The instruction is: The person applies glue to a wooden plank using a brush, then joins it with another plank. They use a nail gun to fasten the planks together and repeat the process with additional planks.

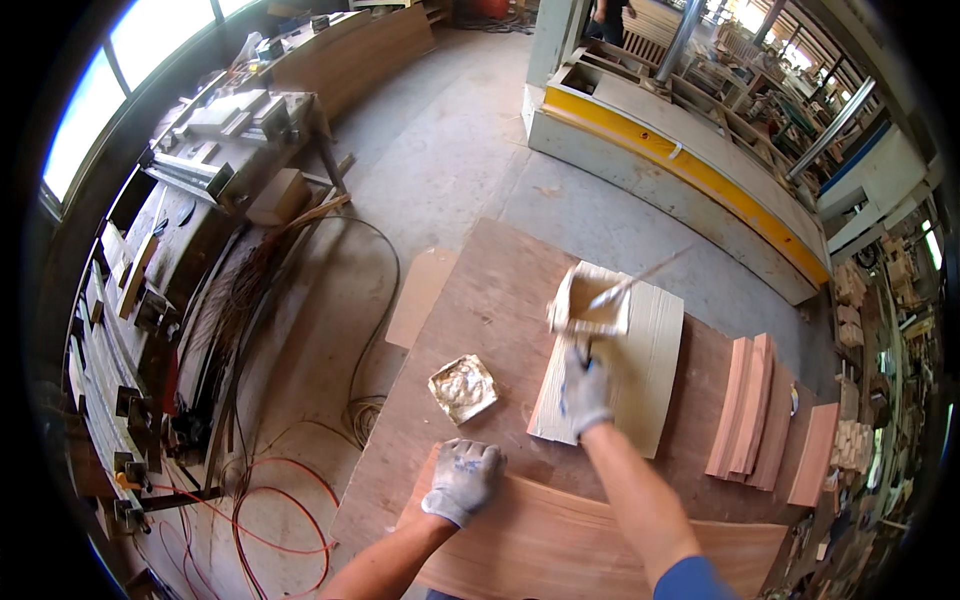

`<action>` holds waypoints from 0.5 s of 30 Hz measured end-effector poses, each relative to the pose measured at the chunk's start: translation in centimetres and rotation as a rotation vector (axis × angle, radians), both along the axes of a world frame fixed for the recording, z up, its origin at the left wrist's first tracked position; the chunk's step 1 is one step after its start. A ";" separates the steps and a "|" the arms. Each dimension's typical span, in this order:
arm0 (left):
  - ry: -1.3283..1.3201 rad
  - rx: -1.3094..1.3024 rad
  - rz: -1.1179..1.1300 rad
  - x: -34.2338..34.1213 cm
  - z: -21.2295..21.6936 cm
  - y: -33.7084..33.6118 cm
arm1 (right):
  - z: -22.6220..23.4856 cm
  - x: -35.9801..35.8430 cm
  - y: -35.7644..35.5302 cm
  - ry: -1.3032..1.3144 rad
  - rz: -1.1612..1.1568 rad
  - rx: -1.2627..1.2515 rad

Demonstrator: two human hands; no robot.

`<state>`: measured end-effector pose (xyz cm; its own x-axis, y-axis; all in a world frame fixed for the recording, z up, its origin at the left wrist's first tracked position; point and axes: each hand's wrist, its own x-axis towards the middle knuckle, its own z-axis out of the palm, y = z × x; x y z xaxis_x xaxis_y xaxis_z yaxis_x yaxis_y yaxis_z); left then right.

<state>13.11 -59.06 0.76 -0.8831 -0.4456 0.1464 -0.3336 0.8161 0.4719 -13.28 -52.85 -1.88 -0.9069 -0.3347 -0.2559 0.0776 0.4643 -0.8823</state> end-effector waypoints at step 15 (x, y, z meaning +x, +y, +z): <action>0.022 0.080 -0.030 0.2 0.3 -0.4 | 5.5 -7.6 -4.1 -0.285 -0.102 -0.113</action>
<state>13.26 -59.48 1.07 -0.8934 -0.4298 0.1307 -0.2984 0.7853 0.5425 -20.85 -56.98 3.62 -0.8346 -0.2863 -0.4705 0.3697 0.3421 -0.8639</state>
